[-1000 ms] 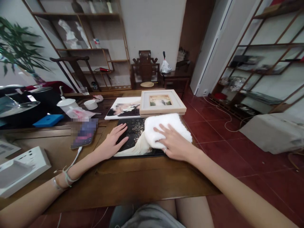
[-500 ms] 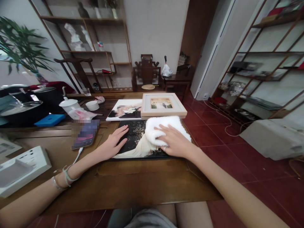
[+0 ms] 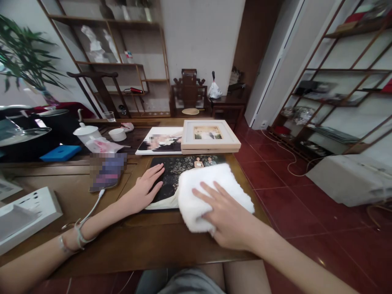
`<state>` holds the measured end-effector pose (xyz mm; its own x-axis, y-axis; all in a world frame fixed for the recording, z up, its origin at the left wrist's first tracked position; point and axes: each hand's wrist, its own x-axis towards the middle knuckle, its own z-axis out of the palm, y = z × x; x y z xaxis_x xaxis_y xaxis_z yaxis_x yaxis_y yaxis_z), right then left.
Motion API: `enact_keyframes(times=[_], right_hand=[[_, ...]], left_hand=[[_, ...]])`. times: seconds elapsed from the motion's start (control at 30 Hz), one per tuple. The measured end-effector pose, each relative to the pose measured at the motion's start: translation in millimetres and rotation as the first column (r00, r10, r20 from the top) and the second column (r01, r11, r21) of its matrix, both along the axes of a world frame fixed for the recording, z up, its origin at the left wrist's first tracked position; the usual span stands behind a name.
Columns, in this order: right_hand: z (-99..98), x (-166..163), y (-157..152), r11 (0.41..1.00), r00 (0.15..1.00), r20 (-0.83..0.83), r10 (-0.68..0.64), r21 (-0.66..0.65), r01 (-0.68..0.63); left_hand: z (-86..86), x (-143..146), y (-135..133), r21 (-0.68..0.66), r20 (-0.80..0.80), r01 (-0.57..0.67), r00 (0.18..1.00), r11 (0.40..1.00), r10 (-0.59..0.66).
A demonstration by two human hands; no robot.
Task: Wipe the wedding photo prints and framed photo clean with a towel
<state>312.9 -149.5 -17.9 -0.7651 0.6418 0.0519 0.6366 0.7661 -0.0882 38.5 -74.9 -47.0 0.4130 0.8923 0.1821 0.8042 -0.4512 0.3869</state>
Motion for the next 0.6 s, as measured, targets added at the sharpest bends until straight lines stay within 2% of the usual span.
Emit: enact_keyframes(times=[0.07, 0.13, 0.23, 0.43, 0.53, 0.6], right_hand=[[4.9, 0, -11, 0.998, 0.999, -0.013, 0.044, -0.032, -0.045], [7.5, 2, -9, 0.997, 0.997, -0.035, 0.068, -0.040, -0.069], [4.9, 9, 15, 0.999, 0.995, -0.086, 0.044, 0.012, -0.043], [-13.1, 20, 80, 0.974, 0.986, -0.134, -0.101, 0.190, 0.126], [-16.7, 18, 89, 0.965, 0.982, -0.134, -0.133, 0.209, 0.159], [-16.1, 16, 82, 0.966, 0.983, -0.126, -0.131, 0.206, 0.155]], left_hand=[[-0.1, -2, -1, -0.017, 0.012, 0.009, 1.000, 1.000, -0.009], [-0.4, -4, 0, -0.037, 0.020, 0.023, 1.000, 0.999, -0.022], [-0.4, -6, 2, -0.050, 0.018, 0.038, 0.999, 0.998, -0.037], [1.4, -5, 2, -0.043, -0.005, 0.042, 0.999, 0.998, -0.042], [2.5, -5, 1, -0.031, -0.017, 0.040, 0.999, 0.999, -0.040], [3.2, -5, 0, -0.030, -0.027, 0.038, 0.999, 0.999, -0.038]])
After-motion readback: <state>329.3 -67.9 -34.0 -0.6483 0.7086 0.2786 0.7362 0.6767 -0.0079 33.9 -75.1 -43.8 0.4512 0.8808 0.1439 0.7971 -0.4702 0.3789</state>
